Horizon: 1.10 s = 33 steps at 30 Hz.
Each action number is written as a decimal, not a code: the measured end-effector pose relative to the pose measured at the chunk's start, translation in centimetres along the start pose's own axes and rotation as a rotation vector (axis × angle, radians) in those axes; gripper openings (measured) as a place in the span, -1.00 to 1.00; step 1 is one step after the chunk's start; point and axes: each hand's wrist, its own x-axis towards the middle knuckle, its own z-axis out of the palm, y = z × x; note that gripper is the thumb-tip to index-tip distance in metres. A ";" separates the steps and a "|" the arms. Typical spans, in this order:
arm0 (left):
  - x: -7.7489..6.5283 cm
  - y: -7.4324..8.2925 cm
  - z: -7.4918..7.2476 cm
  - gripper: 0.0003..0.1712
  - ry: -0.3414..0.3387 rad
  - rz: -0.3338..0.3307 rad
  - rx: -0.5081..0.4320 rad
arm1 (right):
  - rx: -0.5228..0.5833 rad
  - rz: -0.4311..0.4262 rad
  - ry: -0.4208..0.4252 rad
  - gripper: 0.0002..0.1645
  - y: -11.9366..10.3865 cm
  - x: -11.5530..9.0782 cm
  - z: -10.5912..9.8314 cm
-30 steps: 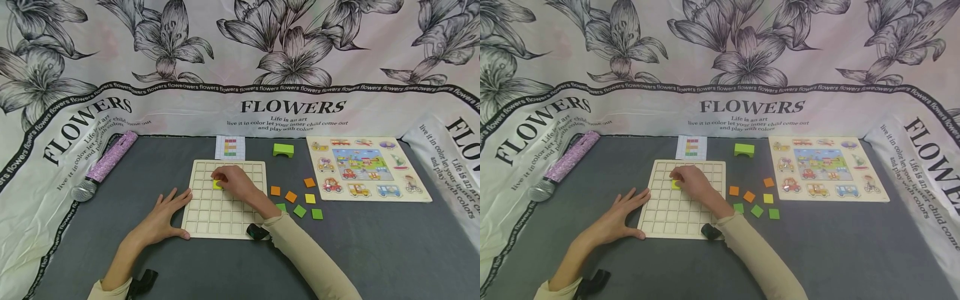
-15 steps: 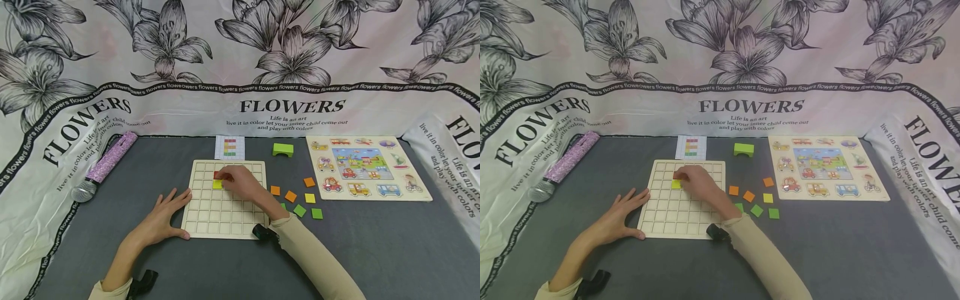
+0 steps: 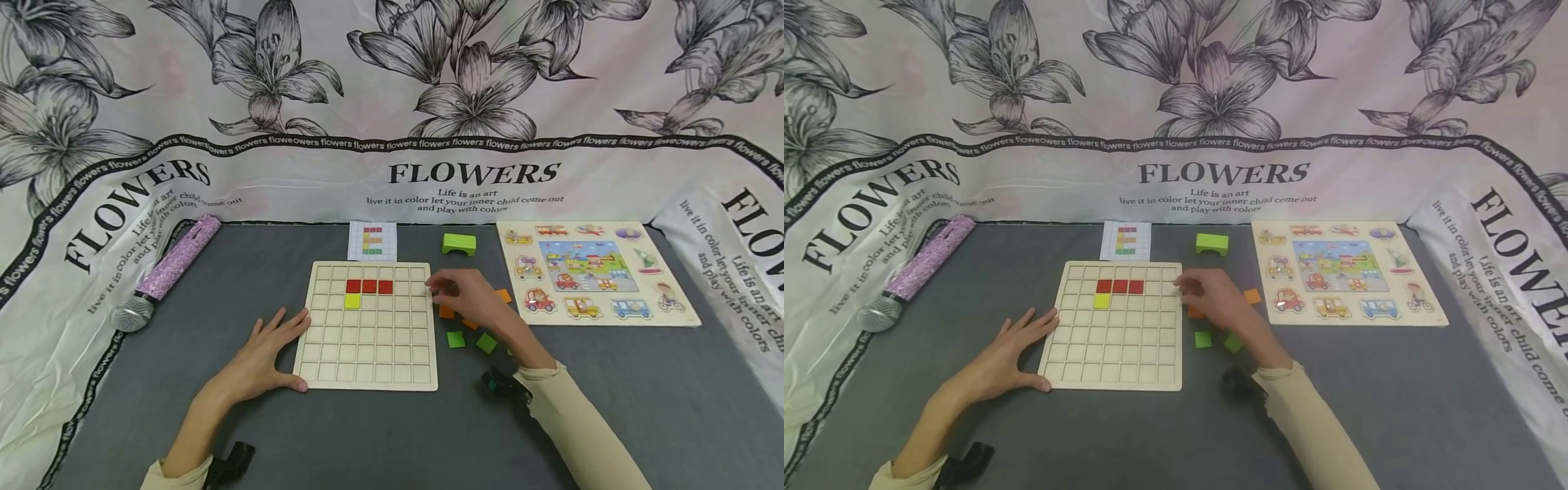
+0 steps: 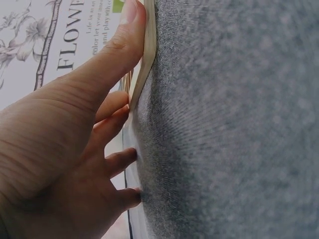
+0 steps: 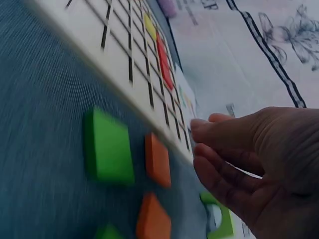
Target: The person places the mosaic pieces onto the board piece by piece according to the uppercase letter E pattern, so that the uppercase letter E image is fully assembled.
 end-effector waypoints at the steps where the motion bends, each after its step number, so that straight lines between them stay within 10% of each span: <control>1: 0.0 0.0 0.0 0.29 0.000 0.000 0.001 | -0.014 -0.002 0.005 -0.70 0.3 -0.4 -0.3; 33: 0.1 -0.3 0.1 0.29 0.002 -0.007 -0.005 | -0.064 -0.001 -0.016 -0.74 -0.9 -0.4 -0.9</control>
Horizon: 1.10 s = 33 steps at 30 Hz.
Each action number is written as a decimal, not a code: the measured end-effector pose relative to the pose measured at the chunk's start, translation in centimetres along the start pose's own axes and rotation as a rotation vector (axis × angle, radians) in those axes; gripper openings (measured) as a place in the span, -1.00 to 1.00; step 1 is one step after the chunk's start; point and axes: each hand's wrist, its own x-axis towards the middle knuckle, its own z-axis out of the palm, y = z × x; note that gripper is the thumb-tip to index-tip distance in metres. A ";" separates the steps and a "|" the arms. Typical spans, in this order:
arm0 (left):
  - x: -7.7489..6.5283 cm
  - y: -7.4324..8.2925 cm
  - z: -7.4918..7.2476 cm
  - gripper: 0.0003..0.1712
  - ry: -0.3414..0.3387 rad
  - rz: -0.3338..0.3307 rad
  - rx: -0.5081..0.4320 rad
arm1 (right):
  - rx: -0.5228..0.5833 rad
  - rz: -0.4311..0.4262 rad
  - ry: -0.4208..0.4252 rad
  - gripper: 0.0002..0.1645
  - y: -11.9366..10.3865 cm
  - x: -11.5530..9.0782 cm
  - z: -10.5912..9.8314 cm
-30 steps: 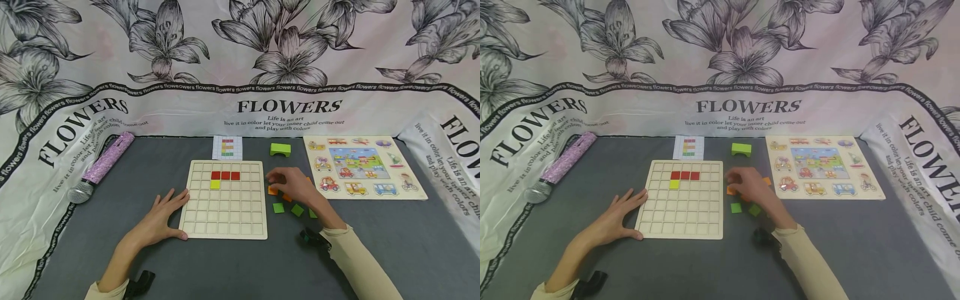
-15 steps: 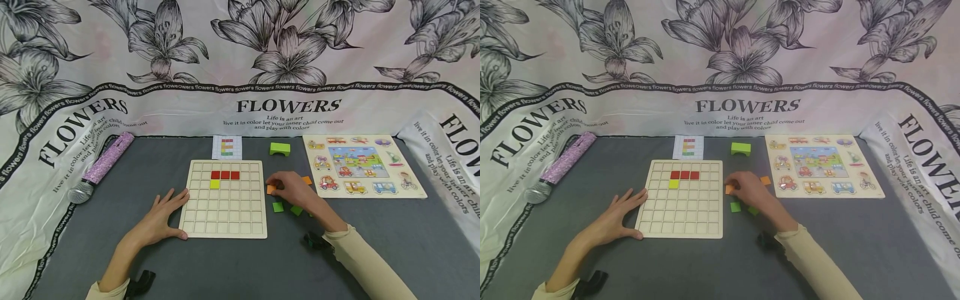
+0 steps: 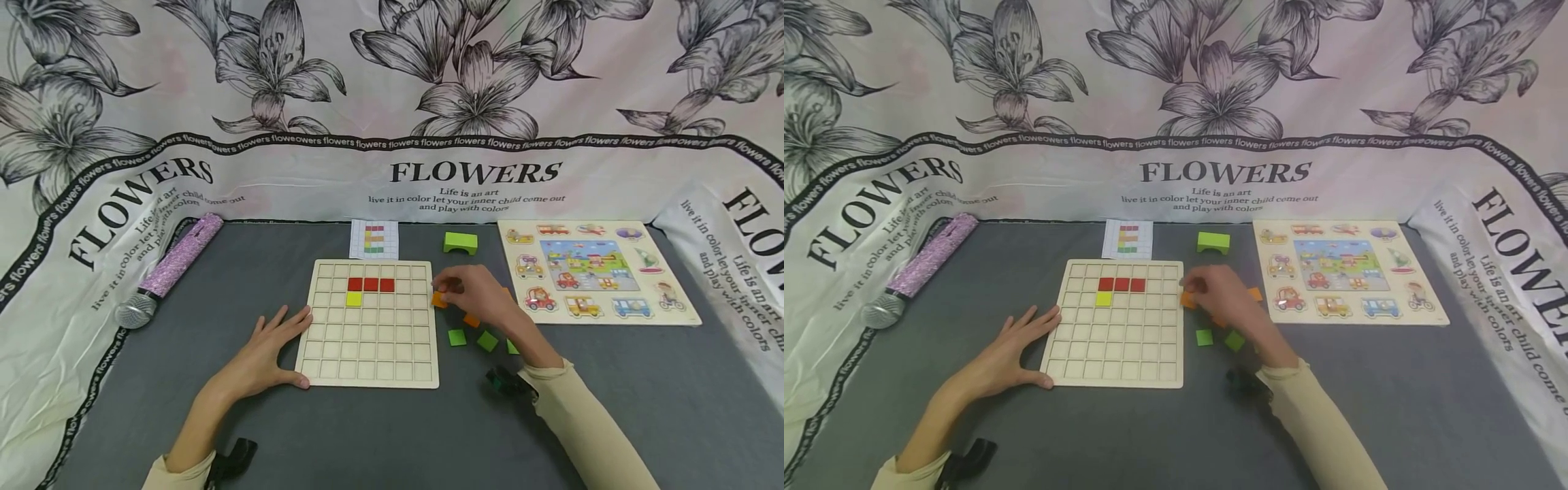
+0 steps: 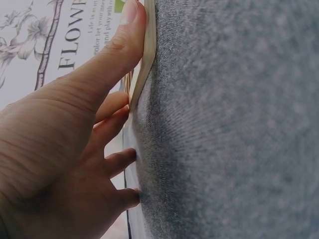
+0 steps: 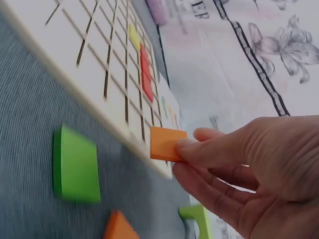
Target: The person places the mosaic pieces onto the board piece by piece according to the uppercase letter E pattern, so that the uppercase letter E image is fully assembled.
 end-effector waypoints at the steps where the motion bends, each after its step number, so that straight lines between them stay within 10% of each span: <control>1: 0.0 0.0 0.0 0.29 0.000 0.001 0.000 | 0.009 -0.003 -0.002 -0.73 -0.3 0.3 0.2; 19: 0.1 0.1 0.0 0.28 0.000 0.016 0.003 | 0.143 -0.130 -0.068 -0.71 -6.5 5.9 7.8; 33: 0.0 0.1 -0.2 0.27 -0.001 0.005 -0.019 | 0.118 -0.086 -0.105 -0.74 -6.9 6.8 9.3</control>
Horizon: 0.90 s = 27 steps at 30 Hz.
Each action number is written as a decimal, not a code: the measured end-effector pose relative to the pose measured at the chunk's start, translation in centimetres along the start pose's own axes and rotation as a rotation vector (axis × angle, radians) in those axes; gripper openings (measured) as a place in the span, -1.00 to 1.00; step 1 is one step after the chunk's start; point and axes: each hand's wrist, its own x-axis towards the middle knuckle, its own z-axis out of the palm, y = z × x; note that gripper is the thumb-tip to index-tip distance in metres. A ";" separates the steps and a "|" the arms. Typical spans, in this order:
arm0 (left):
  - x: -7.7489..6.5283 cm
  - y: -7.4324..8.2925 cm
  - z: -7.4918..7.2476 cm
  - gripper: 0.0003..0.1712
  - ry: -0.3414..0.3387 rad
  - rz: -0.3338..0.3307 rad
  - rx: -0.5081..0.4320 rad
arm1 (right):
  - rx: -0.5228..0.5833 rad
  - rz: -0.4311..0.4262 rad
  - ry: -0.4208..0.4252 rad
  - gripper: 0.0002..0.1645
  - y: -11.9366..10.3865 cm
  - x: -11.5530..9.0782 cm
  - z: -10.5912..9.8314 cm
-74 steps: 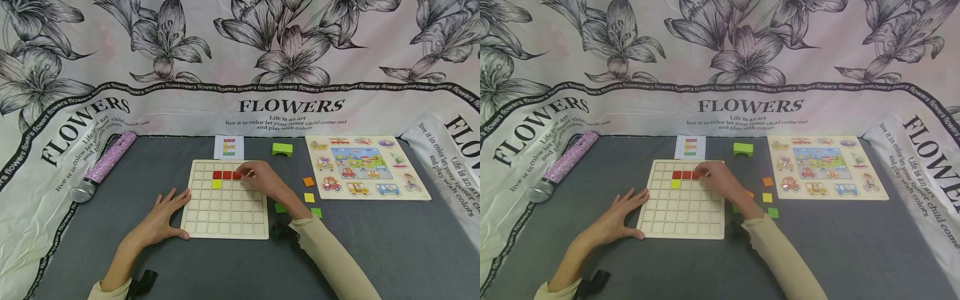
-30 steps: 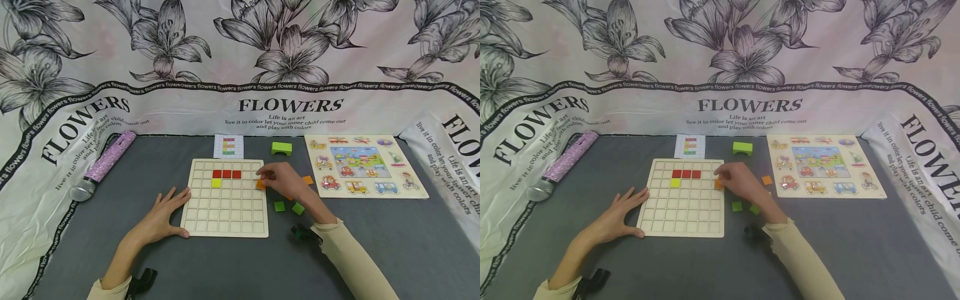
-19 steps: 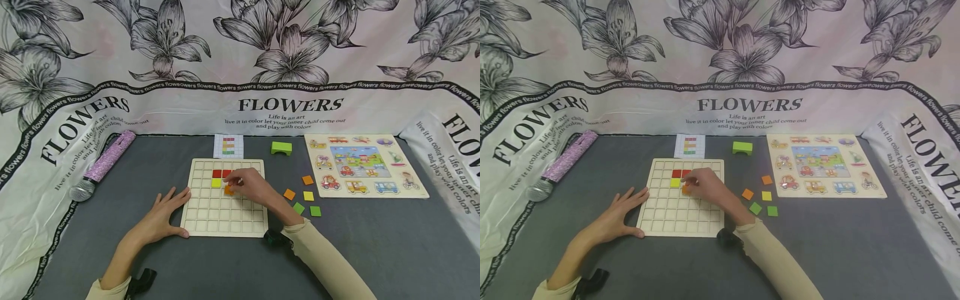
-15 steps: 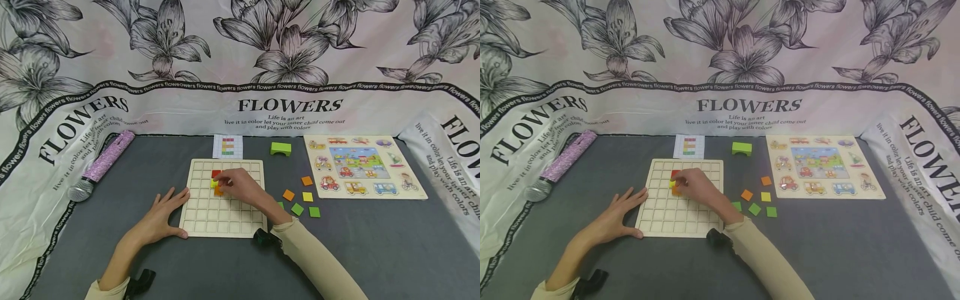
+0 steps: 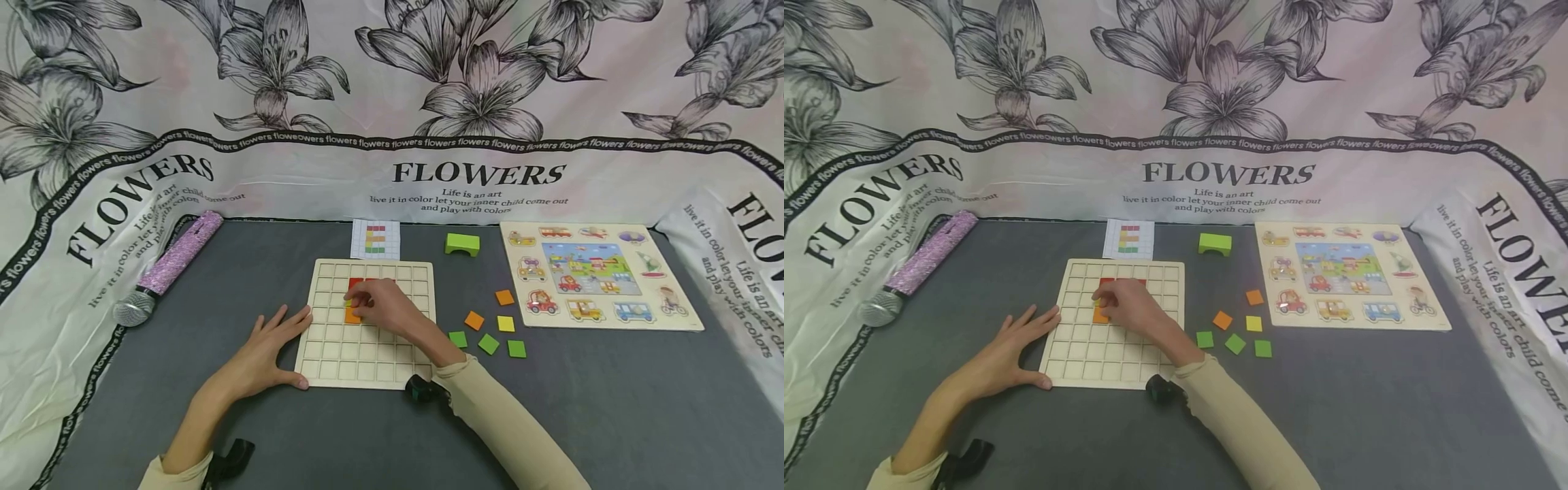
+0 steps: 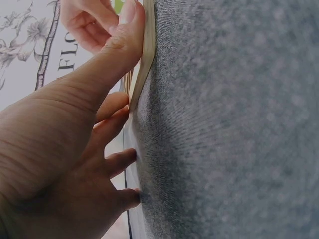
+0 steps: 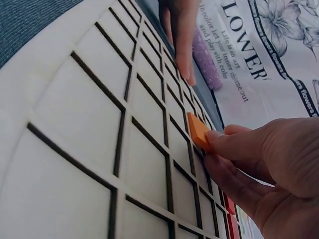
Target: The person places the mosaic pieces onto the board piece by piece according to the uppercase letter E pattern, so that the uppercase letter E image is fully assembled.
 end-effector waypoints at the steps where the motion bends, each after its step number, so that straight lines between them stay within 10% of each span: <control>1: 0.0 0.0 0.0 0.27 -0.001 0.001 -0.001 | 0.003 0.003 -0.001 -0.73 0.0 0.0 0.0; 17: 0.0 -0.1 0.2 0.27 0.003 0.007 0.002 | -0.025 0.013 0.014 -0.75 -0.7 -0.6 0.1; 27: 0.1 -0.2 0.2 0.28 0.003 0.002 0.002 | -0.014 -0.007 0.021 -0.70 -0.6 -3.9 -3.6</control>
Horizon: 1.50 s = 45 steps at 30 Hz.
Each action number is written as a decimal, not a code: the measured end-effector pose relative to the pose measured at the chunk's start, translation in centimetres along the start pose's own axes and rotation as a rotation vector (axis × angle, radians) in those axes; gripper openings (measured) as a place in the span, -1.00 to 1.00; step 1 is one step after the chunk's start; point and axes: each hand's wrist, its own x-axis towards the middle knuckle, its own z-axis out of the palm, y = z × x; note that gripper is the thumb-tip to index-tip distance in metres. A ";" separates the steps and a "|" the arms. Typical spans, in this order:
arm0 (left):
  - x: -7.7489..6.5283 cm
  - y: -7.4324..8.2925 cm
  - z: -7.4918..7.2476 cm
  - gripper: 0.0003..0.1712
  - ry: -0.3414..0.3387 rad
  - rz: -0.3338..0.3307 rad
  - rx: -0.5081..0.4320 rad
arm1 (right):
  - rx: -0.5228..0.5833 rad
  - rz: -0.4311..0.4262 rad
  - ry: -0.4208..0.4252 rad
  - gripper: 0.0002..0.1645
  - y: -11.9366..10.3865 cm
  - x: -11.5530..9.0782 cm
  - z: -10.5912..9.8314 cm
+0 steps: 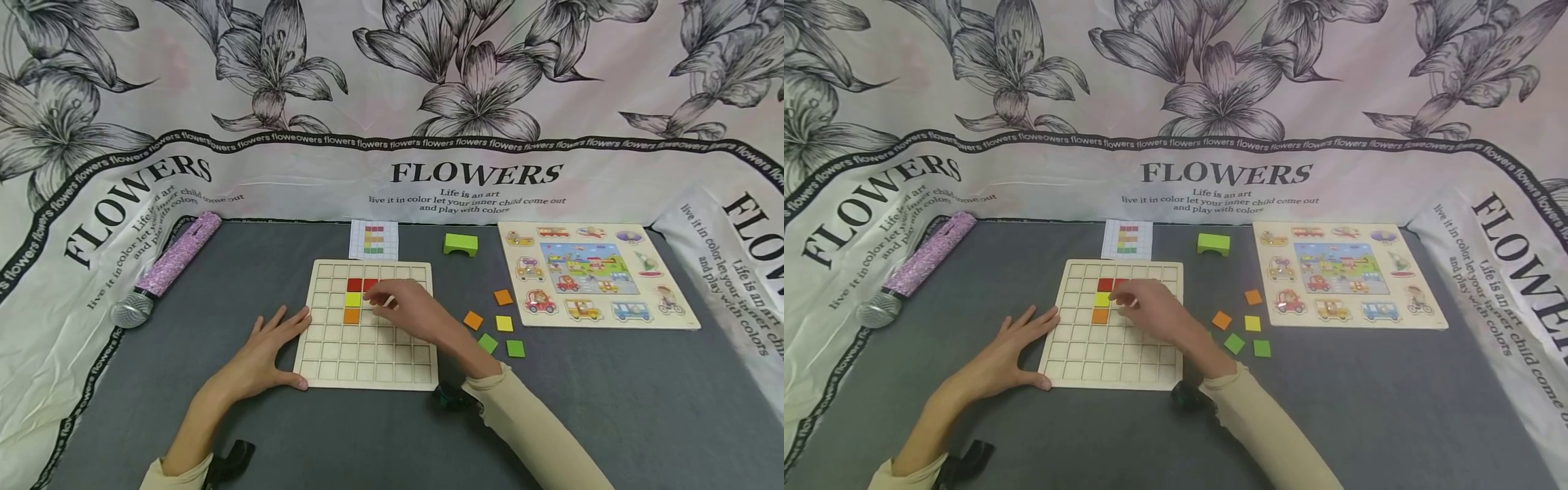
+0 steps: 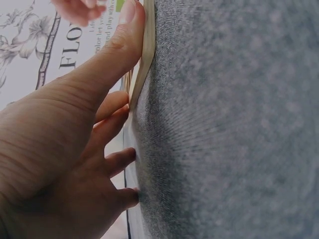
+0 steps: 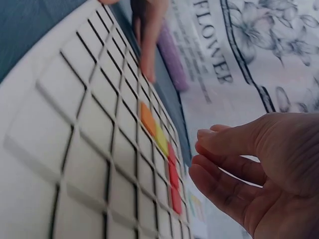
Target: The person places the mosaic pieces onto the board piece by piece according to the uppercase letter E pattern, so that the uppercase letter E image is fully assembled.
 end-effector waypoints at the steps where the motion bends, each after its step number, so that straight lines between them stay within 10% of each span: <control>1: 0.0 0.0 0.0 0.29 0.000 -0.001 0.001 | 0.004 0.005 0.008 -0.69 0.4 -0.5 -0.5; 20: -0.3 0.0 -0.1 0.29 -0.002 -0.003 -0.002 | -0.122 0.174 0.142 -0.63 7.9 -9.5 -6.5; 45: -0.2 0.2 -0.2 0.28 -0.006 -0.001 -0.004 | -0.142 0.093 0.080 -0.67 7.3 -8.7 -6.2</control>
